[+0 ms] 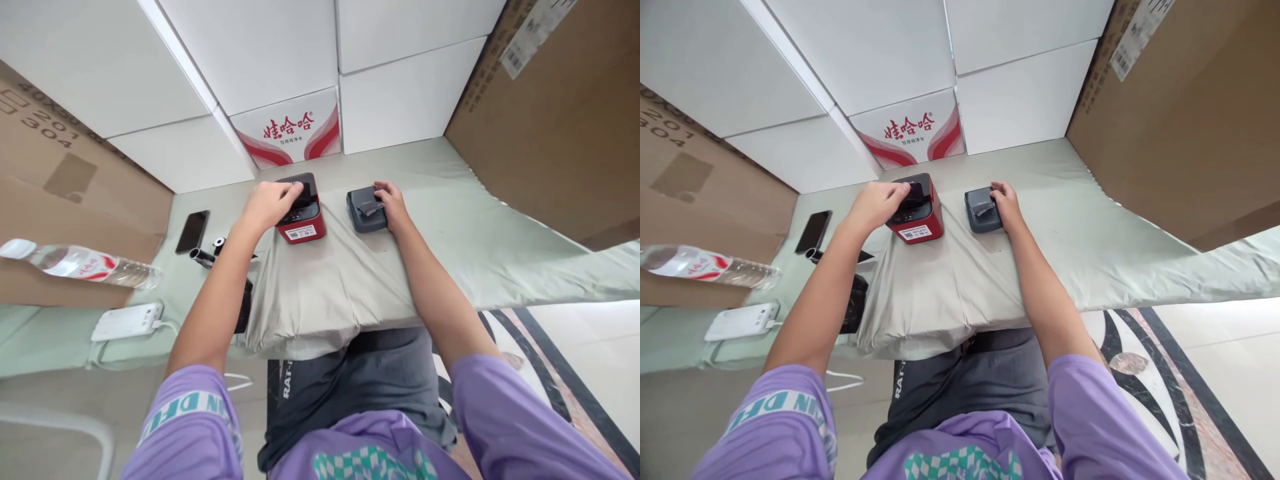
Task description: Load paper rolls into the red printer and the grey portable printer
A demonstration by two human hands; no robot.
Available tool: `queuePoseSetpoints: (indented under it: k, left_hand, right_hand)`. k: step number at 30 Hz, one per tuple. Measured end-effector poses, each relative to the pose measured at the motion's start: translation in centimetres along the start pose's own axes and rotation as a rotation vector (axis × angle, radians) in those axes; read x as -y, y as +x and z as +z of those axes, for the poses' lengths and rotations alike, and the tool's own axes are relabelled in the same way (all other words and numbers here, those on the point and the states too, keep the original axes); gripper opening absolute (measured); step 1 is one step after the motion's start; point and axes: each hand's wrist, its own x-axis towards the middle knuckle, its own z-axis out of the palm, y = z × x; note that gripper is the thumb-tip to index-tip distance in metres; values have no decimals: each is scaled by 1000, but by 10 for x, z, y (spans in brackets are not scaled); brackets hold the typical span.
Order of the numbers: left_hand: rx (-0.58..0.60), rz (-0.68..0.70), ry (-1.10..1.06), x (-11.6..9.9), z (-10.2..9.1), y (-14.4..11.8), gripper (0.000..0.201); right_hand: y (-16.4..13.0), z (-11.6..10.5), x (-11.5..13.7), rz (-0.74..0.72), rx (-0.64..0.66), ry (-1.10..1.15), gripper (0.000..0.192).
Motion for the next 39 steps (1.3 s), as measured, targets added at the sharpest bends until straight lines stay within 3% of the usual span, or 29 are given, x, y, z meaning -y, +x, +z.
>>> queuePoseSetpoints:
  k: [5, 7, 12, 20, 30, 34, 39]
  left_hand:
    - [35, 169, 59, -7, 5, -14, 46]
    - [2, 184, 60, -3, 7, -13, 41]
    - [-7, 200, -23, 16, 9, -10, 51]
    - [42, 321, -42, 28, 15, -22, 32]
    - [38, 309, -69, 30, 23, -30, 30]
    - [14, 219, -91, 23, 22, -35, 44]
    - [12, 218, -61, 13, 19, -37, 56]
  right_hand:
    - [-1, -1, 2, 0, 14, 2, 37]
    - [-2, -2, 3, -2, 15, -4, 37]
    - [0, -2, 0, -9, 8, -8, 36]
    - [-1, -1, 1, -7, 6, -29, 36]
    - [-4, -1, 6, -1, 15, -12, 35]
    - [-4, -1, 7, -10, 19, -40, 35]
    - [-2, -1, 4, -4, 21, -48, 38]
